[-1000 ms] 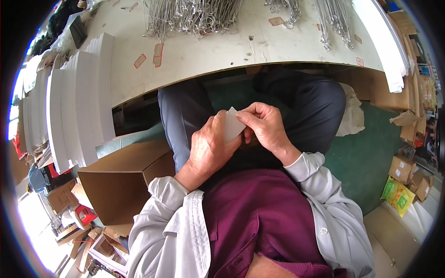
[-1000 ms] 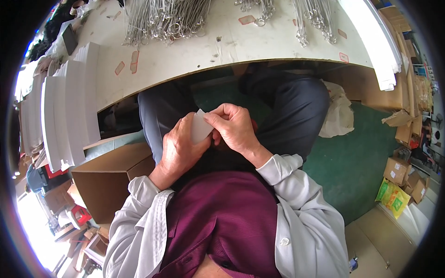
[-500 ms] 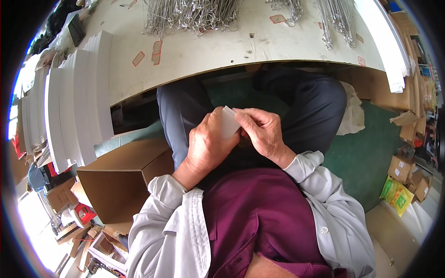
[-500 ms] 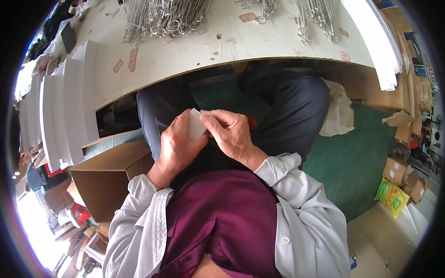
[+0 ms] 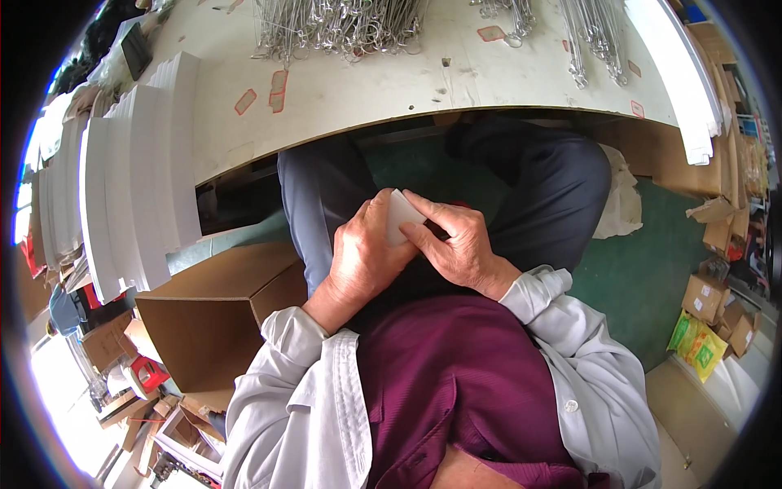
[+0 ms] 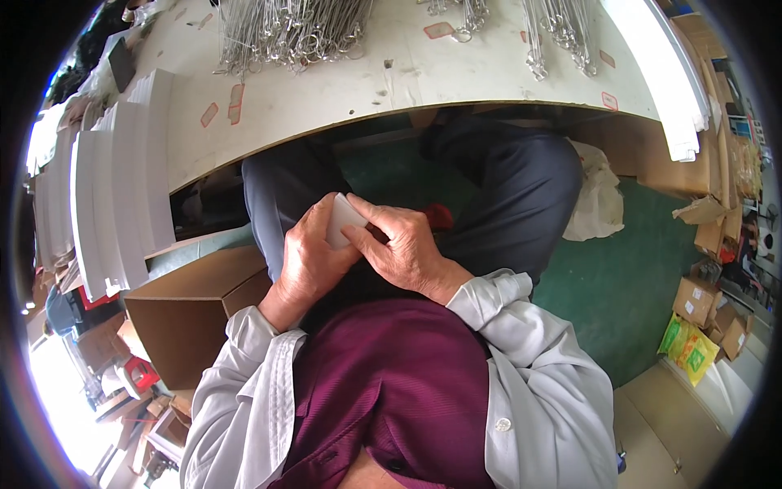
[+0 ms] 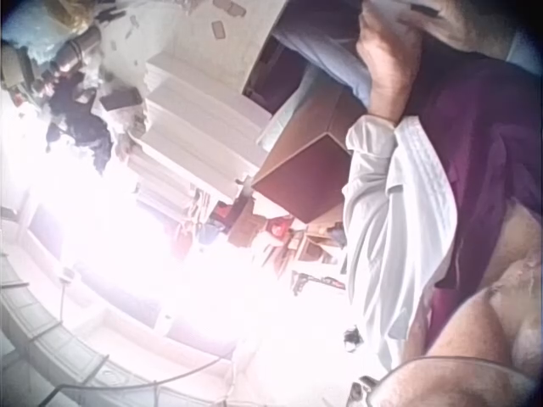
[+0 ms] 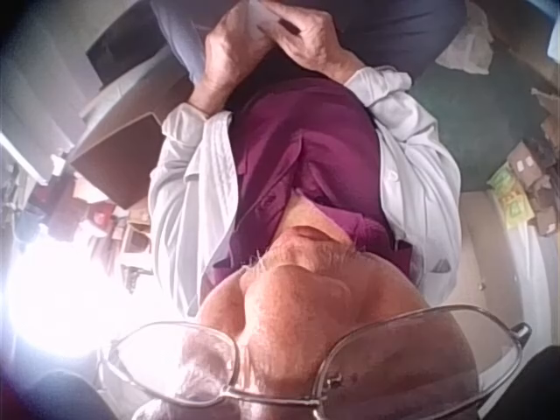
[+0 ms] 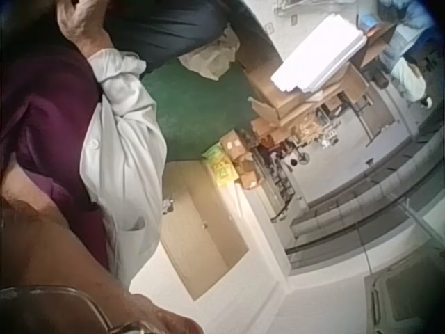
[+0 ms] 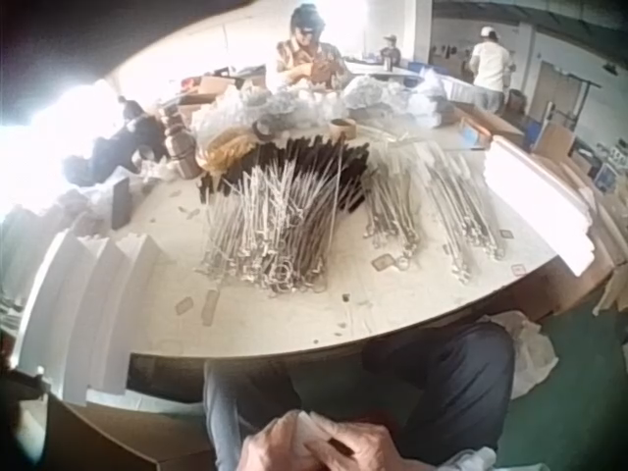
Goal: Folding white cardboard boxes and inserting bundles of metal wire brushes into them.
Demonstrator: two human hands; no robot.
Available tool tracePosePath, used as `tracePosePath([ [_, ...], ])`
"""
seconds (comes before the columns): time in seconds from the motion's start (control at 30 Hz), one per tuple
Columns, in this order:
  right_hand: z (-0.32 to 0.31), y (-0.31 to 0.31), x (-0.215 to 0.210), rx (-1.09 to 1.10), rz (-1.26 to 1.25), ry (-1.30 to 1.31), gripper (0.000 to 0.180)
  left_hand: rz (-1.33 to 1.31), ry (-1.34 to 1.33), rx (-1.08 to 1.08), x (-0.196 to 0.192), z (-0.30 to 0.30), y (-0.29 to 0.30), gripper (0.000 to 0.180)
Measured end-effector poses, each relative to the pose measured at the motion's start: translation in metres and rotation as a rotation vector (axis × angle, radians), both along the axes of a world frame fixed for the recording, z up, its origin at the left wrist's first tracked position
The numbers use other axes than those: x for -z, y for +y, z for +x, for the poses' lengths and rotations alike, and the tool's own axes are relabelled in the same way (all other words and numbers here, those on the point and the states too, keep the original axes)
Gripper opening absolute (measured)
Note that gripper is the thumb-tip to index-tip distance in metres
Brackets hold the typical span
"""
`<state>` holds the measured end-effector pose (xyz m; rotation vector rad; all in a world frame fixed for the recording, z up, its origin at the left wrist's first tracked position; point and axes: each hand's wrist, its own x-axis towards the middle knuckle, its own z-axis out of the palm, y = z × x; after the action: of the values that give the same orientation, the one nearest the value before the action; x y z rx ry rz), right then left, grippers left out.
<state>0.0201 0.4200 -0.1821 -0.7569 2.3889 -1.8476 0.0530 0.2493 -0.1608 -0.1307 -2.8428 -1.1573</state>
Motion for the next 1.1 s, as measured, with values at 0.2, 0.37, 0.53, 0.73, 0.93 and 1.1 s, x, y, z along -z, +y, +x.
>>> tracePosePath([
  [0.2,0.001,-0.007,-0.006,0.012,-0.100,-0.213,0.046,0.028,0.041,0.012,-0.003,-0.007,0.004,0.058],
  [0.37,0.003,-0.008,-0.005,-0.039,-0.023,-0.184,0.047,-0.004,0.052,0.009,0.002,-0.002,0.000,0.054],
  [0.53,-0.003,-0.011,-0.006,-0.060,-0.088,-0.212,0.044,-0.016,0.081,-0.036,0.002,-0.002,0.002,0.054],
  [0.73,-0.029,-0.008,-0.039,0.050,-0.185,-0.513,0.035,0.045,-0.112,0.006,-0.034,-0.002,-0.016,0.068],
  [0.93,-0.067,0.004,-0.045,0.031,-0.216,-0.394,0.037,-0.083,-0.065,-0.049,-0.045,0.015,-0.050,0.071],
  [1.1,-0.118,0.010,-0.049,0.251,0.098,0.296,0.023,-0.408,-0.087,-0.370,-0.075,-0.045,-0.117,0.052],
])
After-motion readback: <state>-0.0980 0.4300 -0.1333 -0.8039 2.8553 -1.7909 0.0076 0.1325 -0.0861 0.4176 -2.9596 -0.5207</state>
